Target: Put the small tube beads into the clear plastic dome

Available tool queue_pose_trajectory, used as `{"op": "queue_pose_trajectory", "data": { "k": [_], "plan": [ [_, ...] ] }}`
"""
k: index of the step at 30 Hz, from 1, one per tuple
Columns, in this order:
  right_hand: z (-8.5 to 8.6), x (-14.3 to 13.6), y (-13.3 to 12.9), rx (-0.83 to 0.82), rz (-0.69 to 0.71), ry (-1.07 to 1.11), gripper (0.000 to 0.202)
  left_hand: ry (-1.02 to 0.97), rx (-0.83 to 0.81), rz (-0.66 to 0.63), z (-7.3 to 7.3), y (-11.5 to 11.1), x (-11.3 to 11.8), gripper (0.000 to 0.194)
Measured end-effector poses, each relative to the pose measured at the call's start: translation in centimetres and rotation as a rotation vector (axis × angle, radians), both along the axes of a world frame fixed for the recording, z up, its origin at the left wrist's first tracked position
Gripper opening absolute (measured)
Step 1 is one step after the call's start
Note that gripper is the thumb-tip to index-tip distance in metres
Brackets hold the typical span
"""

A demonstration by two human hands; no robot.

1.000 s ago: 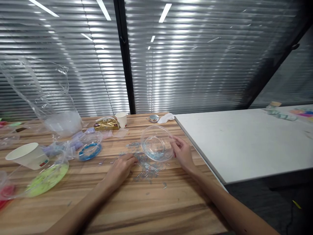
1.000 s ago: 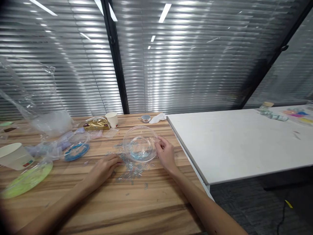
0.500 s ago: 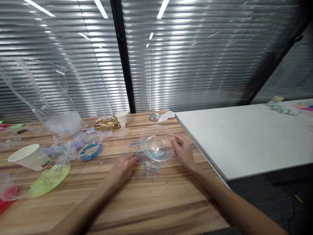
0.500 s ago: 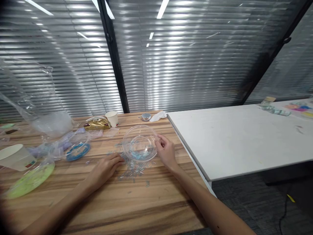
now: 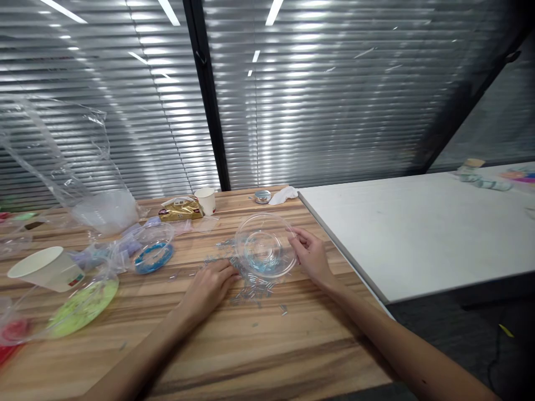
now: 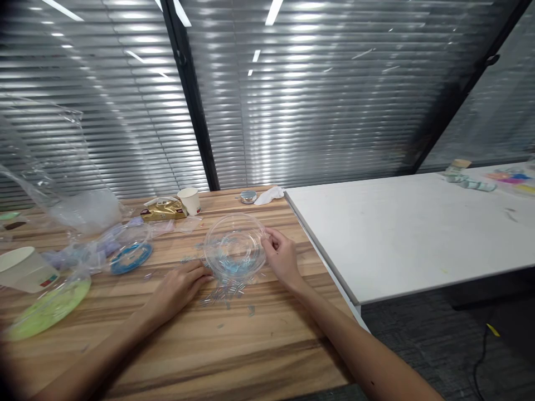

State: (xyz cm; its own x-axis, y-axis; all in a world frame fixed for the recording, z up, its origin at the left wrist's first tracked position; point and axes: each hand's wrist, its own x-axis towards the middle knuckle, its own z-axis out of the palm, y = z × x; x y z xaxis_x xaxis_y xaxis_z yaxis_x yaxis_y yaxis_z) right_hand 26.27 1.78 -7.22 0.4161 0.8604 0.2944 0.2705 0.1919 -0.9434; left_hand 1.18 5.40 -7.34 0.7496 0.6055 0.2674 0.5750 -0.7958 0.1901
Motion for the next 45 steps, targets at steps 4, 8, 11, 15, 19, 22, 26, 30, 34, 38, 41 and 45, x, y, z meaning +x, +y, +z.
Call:
{"op": "queue_pose_trajectory", "data": {
  "k": [4, 8, 11, 15, 19, 22, 26, 30, 34, 38, 41, 45],
  "plan": [
    [-0.07, -0.02, -0.03, -0.003, 0.013, -0.006, 0.042, 0.02, 0.004, 0.004, 0.0, -0.04, 0.04, 0.025],
    [-0.21, -0.08, -0.09, -0.013, 0.034, -0.041, 0.044, 0.032, -0.017, 0.006, -0.01, -0.03, 0.07, 0.024],
    [-0.42, -0.16, -0.09, -0.005, 0.058, -0.06, 0.043, 0.044, -0.017, 0.005, -0.01, 0.01, 0.11, 0.024],
    [-0.58, -0.33, -0.09, 0.003, 0.098, -0.079, 0.042, 0.065, -0.001, 0.006, -0.09, 0.09, 0.07, 0.024],
    [-0.41, -0.53, -0.22, 0.01, 0.108, -0.111, 0.039, 0.057, 0.039, -0.003, -0.17, 0.15, -0.04, 0.025],
    [-0.3, -0.61, -0.3, 0.021, 0.108, -0.132, 0.037, 0.068, 0.032, 0.009, -0.19, 0.17, -0.08, 0.025],
    [-0.41, -0.6, -0.27, 0.027, 0.103, -0.138, 0.036, 0.043, 0.023, 0.01, -0.32, 0.19, -0.08, 0.024],
    [-0.49, -0.57, -0.27, 0.011, 0.107, -0.135, 0.039, 0.024, 0.044, 0.003, -0.54, 0.21, -0.08, 0.024],
    [-0.5, -0.57, -0.3, 0.008, 0.116, -0.139, 0.039, 0.054, 0.035, 0.021, -0.46, 0.14, -0.04, 0.025],
    [-0.6, -0.56, -0.25, 0.008, 0.126, -0.142, 0.037, 0.042, 0.036, 0.023, -0.23, 0.04, 0.02, 0.025],
    [-0.64, -0.57, -0.23, 0.002, 0.133, -0.134, 0.038, 0.026, 0.043, 0.012, -0.21, 0.06, 0.03, 0.024],
    [-0.62, -0.59, -0.23, -0.02, 0.137, -0.124, 0.041, 0.022, 0.053, 0.003, -0.3, 0.14, 0.01, 0.024]
  ]
}}
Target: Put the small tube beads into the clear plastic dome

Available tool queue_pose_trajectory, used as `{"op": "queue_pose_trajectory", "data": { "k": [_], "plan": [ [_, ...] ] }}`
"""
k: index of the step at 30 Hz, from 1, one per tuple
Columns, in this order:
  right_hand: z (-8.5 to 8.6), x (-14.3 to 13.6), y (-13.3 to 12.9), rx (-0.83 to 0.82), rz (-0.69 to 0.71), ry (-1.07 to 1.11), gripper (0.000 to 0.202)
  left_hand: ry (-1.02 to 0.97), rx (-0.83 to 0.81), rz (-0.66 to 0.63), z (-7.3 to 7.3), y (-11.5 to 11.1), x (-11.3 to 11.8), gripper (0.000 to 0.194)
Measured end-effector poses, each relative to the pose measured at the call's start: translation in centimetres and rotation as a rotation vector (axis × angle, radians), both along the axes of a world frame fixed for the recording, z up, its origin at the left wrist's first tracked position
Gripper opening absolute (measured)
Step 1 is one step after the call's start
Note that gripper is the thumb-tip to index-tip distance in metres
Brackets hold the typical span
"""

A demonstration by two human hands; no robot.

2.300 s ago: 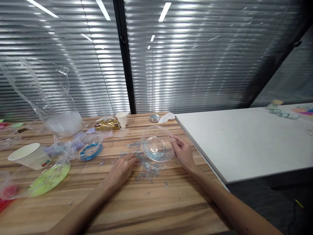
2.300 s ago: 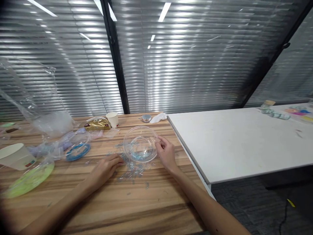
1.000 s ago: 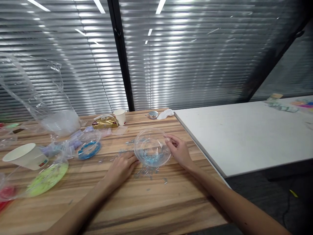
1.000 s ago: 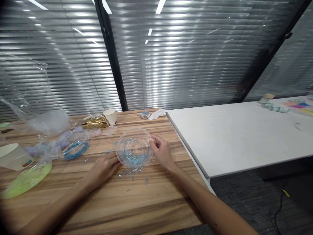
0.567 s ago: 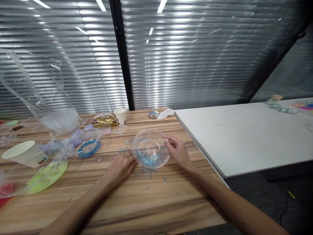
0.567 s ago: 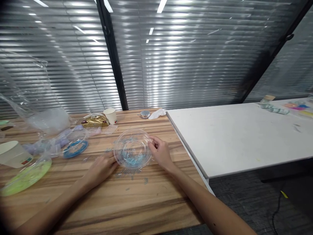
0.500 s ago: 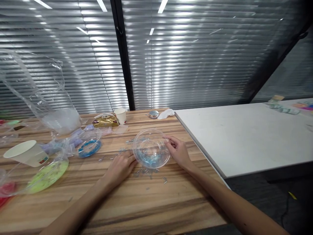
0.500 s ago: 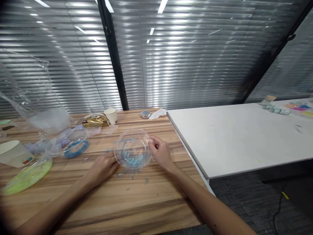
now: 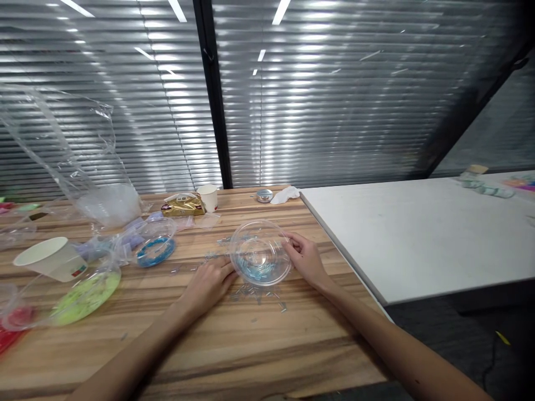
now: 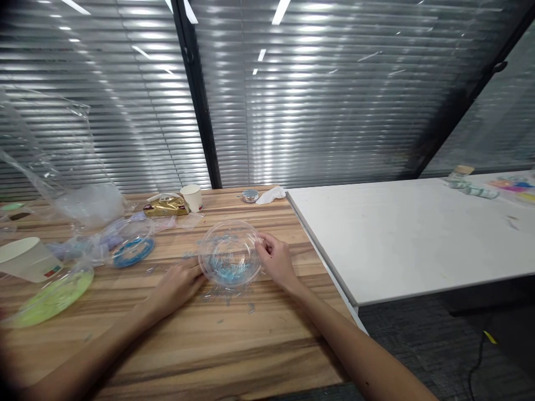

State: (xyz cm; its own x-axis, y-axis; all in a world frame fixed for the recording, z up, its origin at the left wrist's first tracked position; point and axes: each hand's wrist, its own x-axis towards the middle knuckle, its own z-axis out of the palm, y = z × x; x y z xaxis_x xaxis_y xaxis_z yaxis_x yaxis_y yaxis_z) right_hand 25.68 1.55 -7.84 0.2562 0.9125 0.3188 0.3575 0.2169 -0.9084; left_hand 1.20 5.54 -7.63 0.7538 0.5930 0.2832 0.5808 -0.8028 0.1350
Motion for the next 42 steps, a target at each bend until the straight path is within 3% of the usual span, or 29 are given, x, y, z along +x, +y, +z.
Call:
{"op": "queue_pose_trajectory", "data": {
  "k": [42],
  "plan": [
    [0.22, 0.35, -0.01, -0.013, 0.041, -0.052, 0.041, 0.064, -0.021, 0.028, 0.62, -0.49, 0.45, 0.024]
  ]
}}
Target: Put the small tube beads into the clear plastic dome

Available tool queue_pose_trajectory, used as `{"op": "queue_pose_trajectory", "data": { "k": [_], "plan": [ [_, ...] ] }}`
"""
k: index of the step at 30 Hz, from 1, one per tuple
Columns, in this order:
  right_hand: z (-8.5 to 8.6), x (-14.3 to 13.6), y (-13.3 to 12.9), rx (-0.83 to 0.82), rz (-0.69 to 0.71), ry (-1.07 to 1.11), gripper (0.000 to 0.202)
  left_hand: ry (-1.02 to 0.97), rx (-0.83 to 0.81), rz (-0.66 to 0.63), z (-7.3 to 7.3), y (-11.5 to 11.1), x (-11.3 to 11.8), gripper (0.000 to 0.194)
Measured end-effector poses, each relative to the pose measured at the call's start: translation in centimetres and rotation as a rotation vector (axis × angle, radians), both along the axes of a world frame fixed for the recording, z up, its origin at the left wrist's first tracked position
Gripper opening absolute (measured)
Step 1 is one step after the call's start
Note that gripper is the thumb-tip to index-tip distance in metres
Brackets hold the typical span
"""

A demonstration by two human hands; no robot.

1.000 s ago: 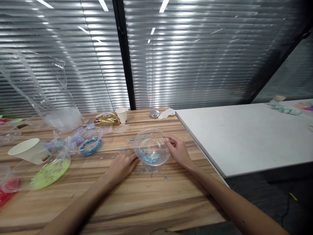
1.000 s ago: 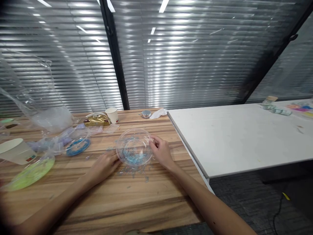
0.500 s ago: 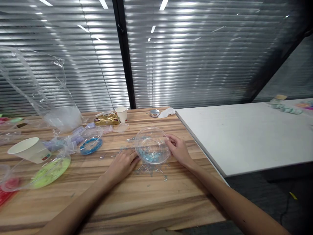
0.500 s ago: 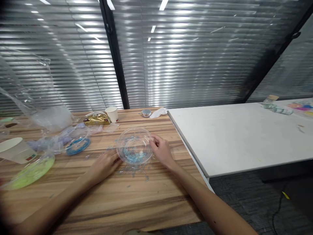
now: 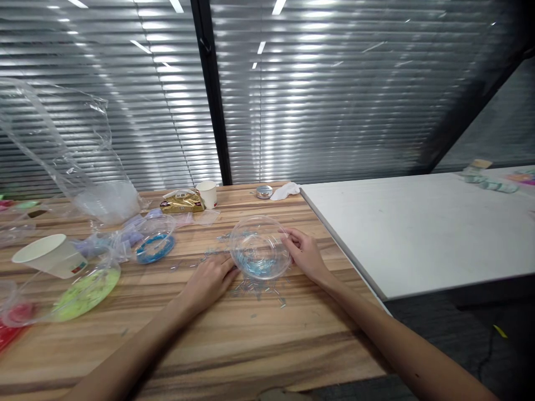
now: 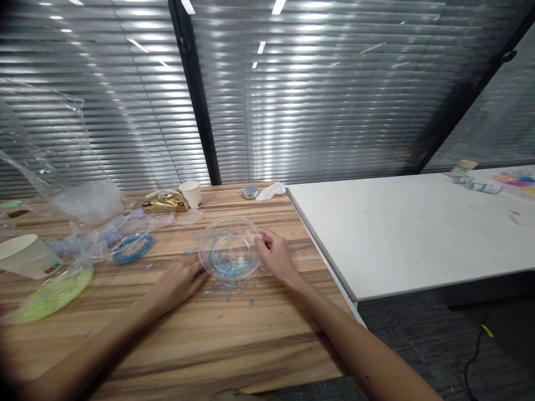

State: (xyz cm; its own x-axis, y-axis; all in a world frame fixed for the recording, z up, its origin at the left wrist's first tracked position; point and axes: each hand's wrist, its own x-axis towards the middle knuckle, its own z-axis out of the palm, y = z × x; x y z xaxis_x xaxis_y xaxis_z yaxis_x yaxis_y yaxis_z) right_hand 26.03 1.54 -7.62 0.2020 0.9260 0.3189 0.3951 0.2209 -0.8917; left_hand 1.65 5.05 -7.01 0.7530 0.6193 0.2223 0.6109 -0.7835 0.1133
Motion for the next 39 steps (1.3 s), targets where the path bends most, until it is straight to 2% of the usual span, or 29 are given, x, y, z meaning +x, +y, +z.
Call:
{"op": "queue_pose_trajectory", "data": {
  "k": [8, 18, 26, 39],
  "plan": [
    [0.04, 0.05, 0.06, -0.026, 0.002, 0.004, 0.042, -0.027, -0.004, -0.012, 0.0, -0.08, 0.02, 0.027],
    [0.08, 0.18, 0.15, -0.061, 0.053, 0.026, 0.043, 0.018, -0.036, 0.019, -0.09, -0.15, 0.07, 0.021],
    [0.07, 0.26, 0.16, -0.07, 0.034, -0.019, 0.041, 0.009, -0.051, 0.022, -0.07, -0.15, 0.03, 0.022],
    [-0.07, 0.43, 0.24, -0.103, 0.056, -0.006, 0.041, 0.039, -0.019, 0.01, -0.08, -0.23, 0.08, 0.021]
  ]
}}
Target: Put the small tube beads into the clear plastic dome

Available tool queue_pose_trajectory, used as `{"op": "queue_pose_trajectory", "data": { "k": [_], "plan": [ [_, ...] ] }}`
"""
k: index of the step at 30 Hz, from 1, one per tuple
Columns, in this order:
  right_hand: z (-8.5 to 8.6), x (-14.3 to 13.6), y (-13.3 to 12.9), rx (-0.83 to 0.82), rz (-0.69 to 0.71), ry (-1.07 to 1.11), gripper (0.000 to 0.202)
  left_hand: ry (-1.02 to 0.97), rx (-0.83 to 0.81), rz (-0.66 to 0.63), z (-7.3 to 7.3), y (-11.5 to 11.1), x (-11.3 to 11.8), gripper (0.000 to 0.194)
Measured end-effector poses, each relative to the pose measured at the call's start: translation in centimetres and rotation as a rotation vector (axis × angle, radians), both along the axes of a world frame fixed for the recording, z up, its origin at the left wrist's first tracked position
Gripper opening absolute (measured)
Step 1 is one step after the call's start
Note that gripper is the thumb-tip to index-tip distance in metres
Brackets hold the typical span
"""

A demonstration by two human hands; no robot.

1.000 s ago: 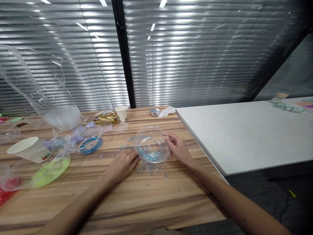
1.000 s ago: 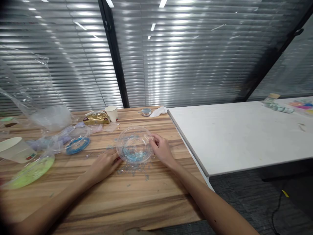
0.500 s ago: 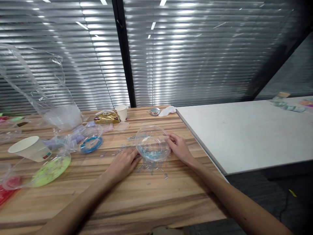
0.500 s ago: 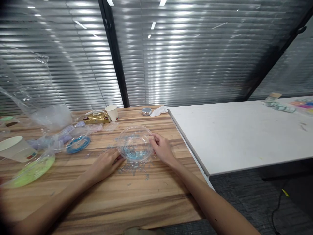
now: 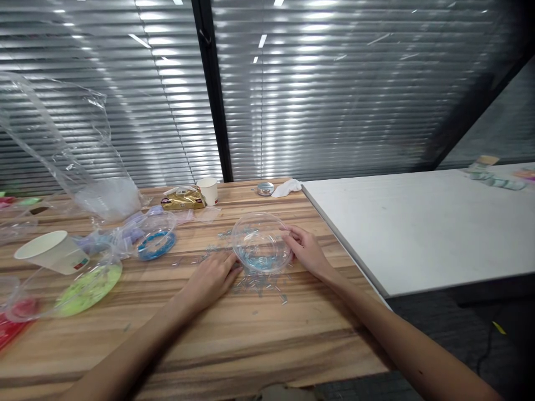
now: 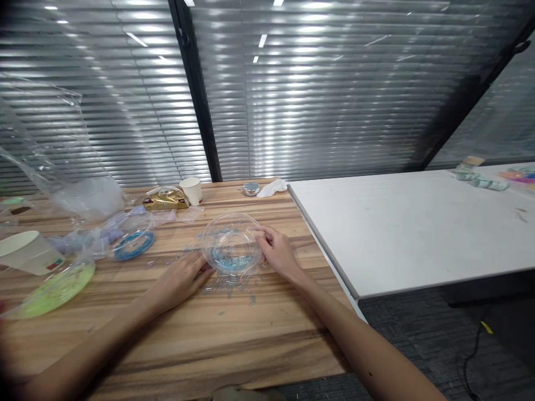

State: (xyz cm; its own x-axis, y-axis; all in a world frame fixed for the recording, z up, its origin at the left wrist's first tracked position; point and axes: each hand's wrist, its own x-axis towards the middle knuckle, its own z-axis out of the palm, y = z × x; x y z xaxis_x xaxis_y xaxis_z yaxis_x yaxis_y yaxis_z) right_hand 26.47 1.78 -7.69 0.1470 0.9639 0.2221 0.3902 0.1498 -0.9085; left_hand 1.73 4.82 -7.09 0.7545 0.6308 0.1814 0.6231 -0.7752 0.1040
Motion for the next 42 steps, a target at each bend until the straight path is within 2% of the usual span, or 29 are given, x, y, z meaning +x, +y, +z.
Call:
{"op": "queue_pose_trajectory", "data": {
  "k": [42],
  "plan": [
    [0.18, 0.01, -0.09, 0.028, -0.012, -0.055, 0.041, -0.017, -0.013, -0.02, 0.16, -0.07, -0.06, 0.023]
  ]
}}
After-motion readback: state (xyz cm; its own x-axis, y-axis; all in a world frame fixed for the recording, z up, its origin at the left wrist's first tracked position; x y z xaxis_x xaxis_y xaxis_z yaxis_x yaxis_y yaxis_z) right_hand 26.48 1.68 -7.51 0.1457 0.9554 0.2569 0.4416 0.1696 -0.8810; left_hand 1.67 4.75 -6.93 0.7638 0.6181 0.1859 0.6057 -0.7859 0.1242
